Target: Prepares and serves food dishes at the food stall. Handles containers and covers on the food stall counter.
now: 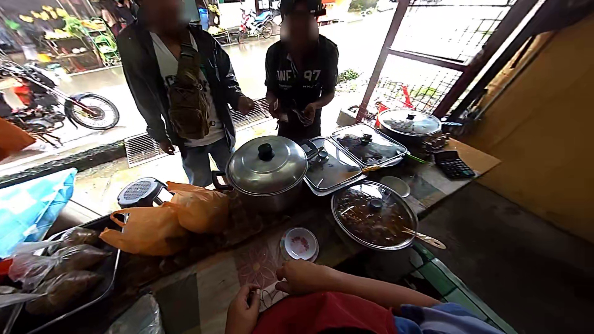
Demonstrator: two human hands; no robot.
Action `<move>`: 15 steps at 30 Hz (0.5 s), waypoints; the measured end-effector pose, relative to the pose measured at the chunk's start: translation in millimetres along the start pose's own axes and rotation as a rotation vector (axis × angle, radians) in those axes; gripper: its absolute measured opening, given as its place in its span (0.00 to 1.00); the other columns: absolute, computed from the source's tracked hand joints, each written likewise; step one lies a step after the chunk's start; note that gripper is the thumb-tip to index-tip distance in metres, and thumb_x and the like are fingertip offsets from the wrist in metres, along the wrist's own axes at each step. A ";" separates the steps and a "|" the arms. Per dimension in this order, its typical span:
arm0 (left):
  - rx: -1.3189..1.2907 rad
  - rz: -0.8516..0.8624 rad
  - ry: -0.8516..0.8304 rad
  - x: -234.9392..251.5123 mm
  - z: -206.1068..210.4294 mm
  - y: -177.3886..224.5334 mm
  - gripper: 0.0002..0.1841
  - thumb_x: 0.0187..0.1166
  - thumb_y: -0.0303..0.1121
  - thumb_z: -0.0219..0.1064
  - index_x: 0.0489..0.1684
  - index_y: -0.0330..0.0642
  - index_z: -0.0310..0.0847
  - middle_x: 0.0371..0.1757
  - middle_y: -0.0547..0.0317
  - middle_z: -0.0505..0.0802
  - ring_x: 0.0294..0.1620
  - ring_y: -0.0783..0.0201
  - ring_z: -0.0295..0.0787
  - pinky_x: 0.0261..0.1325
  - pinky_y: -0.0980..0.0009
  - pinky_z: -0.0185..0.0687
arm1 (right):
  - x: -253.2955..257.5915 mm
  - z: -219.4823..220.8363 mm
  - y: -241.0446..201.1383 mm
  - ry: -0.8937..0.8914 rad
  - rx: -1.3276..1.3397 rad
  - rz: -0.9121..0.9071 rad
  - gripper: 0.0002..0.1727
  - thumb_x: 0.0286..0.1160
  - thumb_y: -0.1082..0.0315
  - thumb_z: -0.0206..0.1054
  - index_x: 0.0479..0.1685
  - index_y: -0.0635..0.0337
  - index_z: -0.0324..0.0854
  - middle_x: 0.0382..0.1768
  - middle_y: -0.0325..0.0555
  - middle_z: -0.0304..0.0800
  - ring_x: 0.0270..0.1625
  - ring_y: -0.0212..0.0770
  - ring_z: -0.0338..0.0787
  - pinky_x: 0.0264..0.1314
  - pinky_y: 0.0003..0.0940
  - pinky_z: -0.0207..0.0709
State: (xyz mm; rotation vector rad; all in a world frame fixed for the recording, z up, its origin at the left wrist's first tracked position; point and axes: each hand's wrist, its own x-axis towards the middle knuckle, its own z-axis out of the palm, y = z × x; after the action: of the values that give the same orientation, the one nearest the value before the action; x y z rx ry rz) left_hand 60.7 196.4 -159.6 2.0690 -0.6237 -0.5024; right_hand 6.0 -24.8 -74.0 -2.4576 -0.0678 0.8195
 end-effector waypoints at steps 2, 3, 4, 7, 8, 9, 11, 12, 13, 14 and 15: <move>0.039 0.017 -0.019 2.0 4.1 4.0 0.12 0.81 0.32 0.63 0.52 0.34 0.87 0.28 0.55 0.91 0.26 0.63 0.87 0.37 0.61 0.86 | -3.8 -1.6 6.3 0.004 0.008 0.000 0.26 0.93 0.53 0.53 0.60 0.71 0.82 0.59 0.70 0.87 0.68 0.68 0.85 0.69 0.70 0.73; 0.055 0.023 -0.026 3.2 6.5 6.0 0.12 0.81 0.33 0.63 0.52 0.35 0.87 0.28 0.55 0.91 0.26 0.63 0.87 0.37 0.61 0.86 | -5.9 -3.8 8.4 0.001 0.006 -0.001 0.26 0.93 0.53 0.53 0.60 0.71 0.82 0.58 0.70 0.87 0.68 0.68 0.85 0.68 0.71 0.74; 0.062 0.027 -0.028 4.5 9.5 8.3 0.12 0.81 0.33 0.64 0.52 0.34 0.87 0.28 0.55 0.91 0.26 0.64 0.86 0.37 0.61 0.85 | -8.3 -6.6 10.7 0.002 0.001 -0.005 0.26 0.93 0.53 0.53 0.60 0.71 0.82 0.58 0.70 0.87 0.67 0.68 0.85 0.67 0.71 0.74; 0.057 0.022 0.003 9.6 21.5 17.6 0.12 0.81 0.32 0.64 0.50 0.34 0.88 0.26 0.56 0.89 0.25 0.65 0.83 0.35 0.63 0.82 | -16.0 -16.5 21.6 0.003 -0.009 -0.021 0.26 0.93 0.53 0.53 0.61 0.71 0.82 0.59 0.70 0.87 0.68 0.69 0.85 0.68 0.71 0.73; 0.050 0.017 0.016 11.7 25.5 21.5 0.12 0.81 0.32 0.64 0.50 0.34 0.88 0.27 0.56 0.89 0.25 0.66 0.84 0.35 0.64 0.82 | -19.6 -20.7 25.9 0.009 -0.011 -0.026 0.26 0.93 0.53 0.53 0.61 0.71 0.82 0.59 0.70 0.87 0.68 0.69 0.85 0.68 0.70 0.73; 0.043 0.010 0.028 14.5 29.5 25.9 0.11 0.81 0.32 0.64 0.50 0.34 0.88 0.28 0.57 0.90 0.25 0.66 0.85 0.36 0.65 0.83 | -23.7 -25.1 30.8 0.017 -0.011 -0.029 0.26 0.93 0.53 0.53 0.61 0.71 0.82 0.58 0.71 0.87 0.67 0.69 0.85 0.68 0.70 0.73; 0.033 0.004 0.044 21.4 37.9 32.6 0.11 0.81 0.31 0.63 0.50 0.35 0.87 0.29 0.56 0.90 0.26 0.66 0.86 0.37 0.65 0.85 | -30.7 -32.9 41.7 0.024 -0.021 -0.024 0.27 0.93 0.53 0.52 0.62 0.71 0.82 0.59 0.70 0.86 0.68 0.68 0.84 0.68 0.70 0.73; 0.040 0.012 0.053 25.0 42.6 33.1 0.11 0.81 0.31 0.63 0.50 0.35 0.87 0.29 0.56 0.90 0.26 0.67 0.86 0.37 0.66 0.85 | -33.1 -35.5 47.4 0.021 -0.024 -0.017 0.27 0.93 0.52 0.51 0.63 0.71 0.82 0.60 0.70 0.86 0.69 0.68 0.84 0.69 0.70 0.73; 0.052 0.021 0.061 28.8 47.8 31.0 0.11 0.80 0.32 0.63 0.49 0.35 0.88 0.28 0.57 0.90 0.26 0.67 0.85 0.37 0.66 0.84 | -34.6 -36.8 53.4 0.024 -0.025 -0.015 0.27 0.94 0.53 0.51 0.62 0.71 0.82 0.60 0.70 0.86 0.69 0.68 0.84 0.69 0.69 0.73; 0.068 0.034 0.067 32.5 53.7 27.0 0.12 0.79 0.32 0.63 0.49 0.35 0.88 0.27 0.57 0.90 0.25 0.67 0.85 0.36 0.66 0.84 | -35.2 -37.3 59.6 0.030 -0.020 -0.016 0.27 0.94 0.53 0.51 0.61 0.71 0.82 0.59 0.70 0.86 0.69 0.67 0.84 0.69 0.68 0.73; 0.087 0.039 0.061 35.9 59.6 21.8 0.12 0.79 0.33 0.63 0.49 0.35 0.88 0.27 0.57 0.90 0.25 0.66 0.84 0.35 0.65 0.83 | -36.3 -38.5 64.5 0.030 -0.014 -0.015 0.27 0.94 0.52 0.51 0.60 0.71 0.82 0.58 0.70 0.87 0.68 0.67 0.85 0.70 0.68 0.73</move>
State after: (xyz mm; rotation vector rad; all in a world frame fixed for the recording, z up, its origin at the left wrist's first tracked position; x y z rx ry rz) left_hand 50.3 126.2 -176.4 2.1415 -0.6589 -0.3937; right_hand -9.3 -105.9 -61.6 -2.4786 -0.0813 0.7776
